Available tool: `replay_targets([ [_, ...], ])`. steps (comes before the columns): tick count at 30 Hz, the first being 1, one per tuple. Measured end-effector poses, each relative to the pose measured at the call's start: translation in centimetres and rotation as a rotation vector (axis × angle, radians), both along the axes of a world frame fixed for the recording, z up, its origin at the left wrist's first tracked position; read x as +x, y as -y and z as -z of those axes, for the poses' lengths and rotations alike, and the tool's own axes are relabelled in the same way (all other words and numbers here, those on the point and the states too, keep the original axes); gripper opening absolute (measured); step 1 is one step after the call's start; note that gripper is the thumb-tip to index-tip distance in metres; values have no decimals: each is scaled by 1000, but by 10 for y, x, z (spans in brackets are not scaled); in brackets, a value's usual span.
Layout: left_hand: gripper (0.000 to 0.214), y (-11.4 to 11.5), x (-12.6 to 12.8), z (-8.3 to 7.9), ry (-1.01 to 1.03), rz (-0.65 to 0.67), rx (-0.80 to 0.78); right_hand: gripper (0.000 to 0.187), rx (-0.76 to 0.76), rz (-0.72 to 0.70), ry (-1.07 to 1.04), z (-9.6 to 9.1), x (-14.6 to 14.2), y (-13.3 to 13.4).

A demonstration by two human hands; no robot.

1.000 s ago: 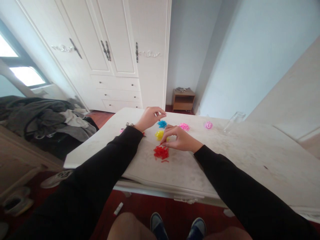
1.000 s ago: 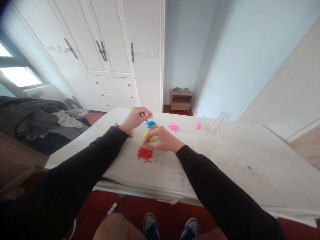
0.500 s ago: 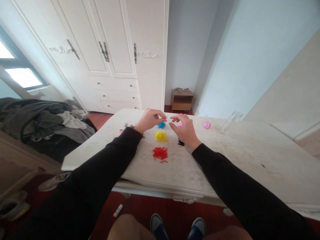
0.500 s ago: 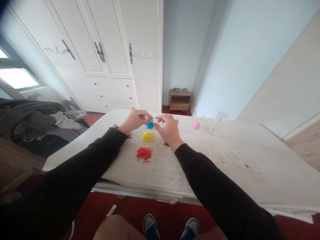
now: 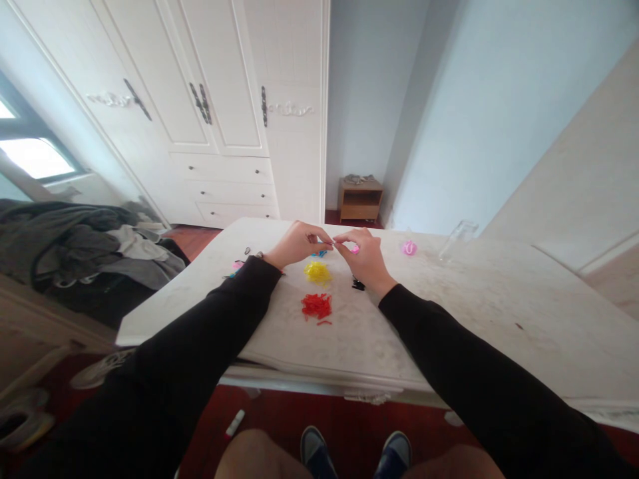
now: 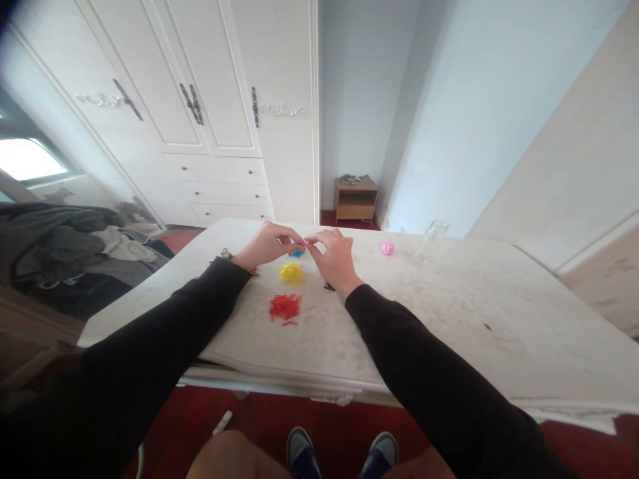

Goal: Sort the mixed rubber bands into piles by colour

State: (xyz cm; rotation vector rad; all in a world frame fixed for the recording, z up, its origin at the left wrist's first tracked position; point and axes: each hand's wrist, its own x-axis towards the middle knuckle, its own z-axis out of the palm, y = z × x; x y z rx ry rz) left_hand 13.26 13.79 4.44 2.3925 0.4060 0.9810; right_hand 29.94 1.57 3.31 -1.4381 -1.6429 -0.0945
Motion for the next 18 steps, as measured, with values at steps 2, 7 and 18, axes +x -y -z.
replay_targets([
  [2,16,0,0,0,-6,2,-2,21,-12,16,7,-1,-1,1],
  [7,21,-4,1,3,25,6,-16,17,-12,76,-9,-3,0,1],
  [18,23,-6,3,5,60,27,-133,11,16,102,-73,-6,2,0],
])
